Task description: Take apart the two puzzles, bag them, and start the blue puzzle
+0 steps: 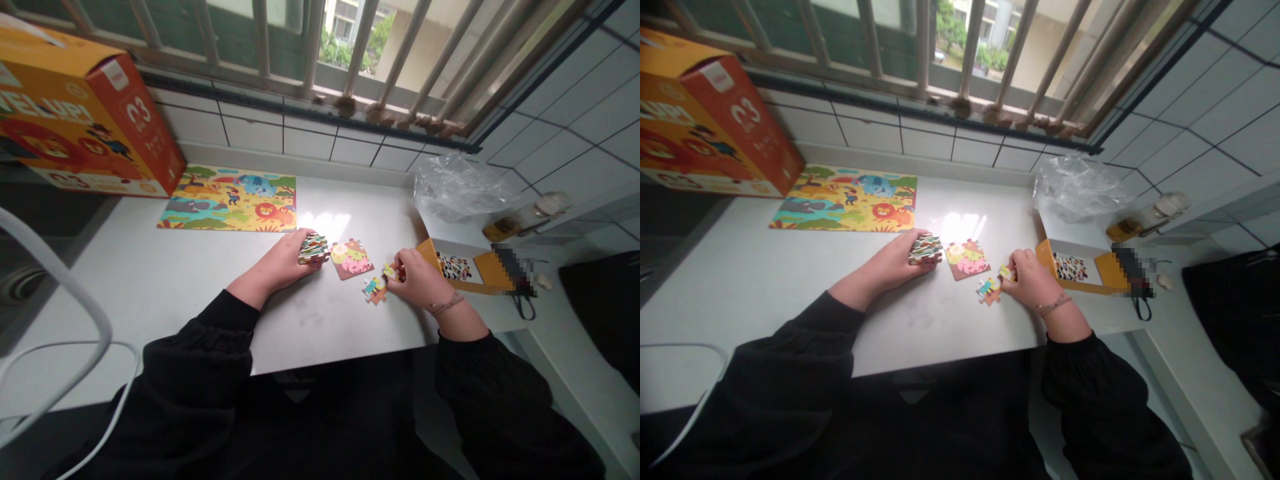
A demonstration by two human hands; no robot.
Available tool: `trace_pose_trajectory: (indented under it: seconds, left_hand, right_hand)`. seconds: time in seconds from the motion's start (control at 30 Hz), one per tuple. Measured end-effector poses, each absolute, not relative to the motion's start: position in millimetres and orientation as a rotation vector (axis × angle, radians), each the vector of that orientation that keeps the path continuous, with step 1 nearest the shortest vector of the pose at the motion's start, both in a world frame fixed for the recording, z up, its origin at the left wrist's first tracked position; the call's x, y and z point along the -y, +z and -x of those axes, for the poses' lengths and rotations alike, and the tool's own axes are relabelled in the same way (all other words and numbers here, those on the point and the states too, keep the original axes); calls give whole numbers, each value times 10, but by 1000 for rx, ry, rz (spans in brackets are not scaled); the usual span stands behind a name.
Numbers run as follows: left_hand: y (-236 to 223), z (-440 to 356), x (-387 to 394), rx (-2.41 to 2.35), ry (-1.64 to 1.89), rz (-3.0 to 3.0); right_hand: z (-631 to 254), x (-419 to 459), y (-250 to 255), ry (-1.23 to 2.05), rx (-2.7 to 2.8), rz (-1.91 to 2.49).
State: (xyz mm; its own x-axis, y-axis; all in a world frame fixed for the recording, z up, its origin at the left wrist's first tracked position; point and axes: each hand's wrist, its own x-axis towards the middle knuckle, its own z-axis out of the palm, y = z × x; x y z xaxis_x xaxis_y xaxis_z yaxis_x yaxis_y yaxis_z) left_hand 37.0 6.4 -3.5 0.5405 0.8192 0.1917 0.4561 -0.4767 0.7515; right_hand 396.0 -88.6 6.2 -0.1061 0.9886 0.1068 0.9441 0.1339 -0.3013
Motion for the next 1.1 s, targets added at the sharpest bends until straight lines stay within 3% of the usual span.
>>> trace_pose_trajectory:
  seconds: [0.43,0.77,1.1]
  left_hand:
    - [-29,-367,-59,-1028,701,-2140]
    - [-41,-362,-65,-1025,708,-2143]
    - [-56,-368,-67,-1015,732,-2142]
  right_hand:
    - [-3974,1160,68,350,2113,1939]
    - [-3879,1169,132,214,2104,1849]
    - [-3421,1303,202,433,2178,1776]
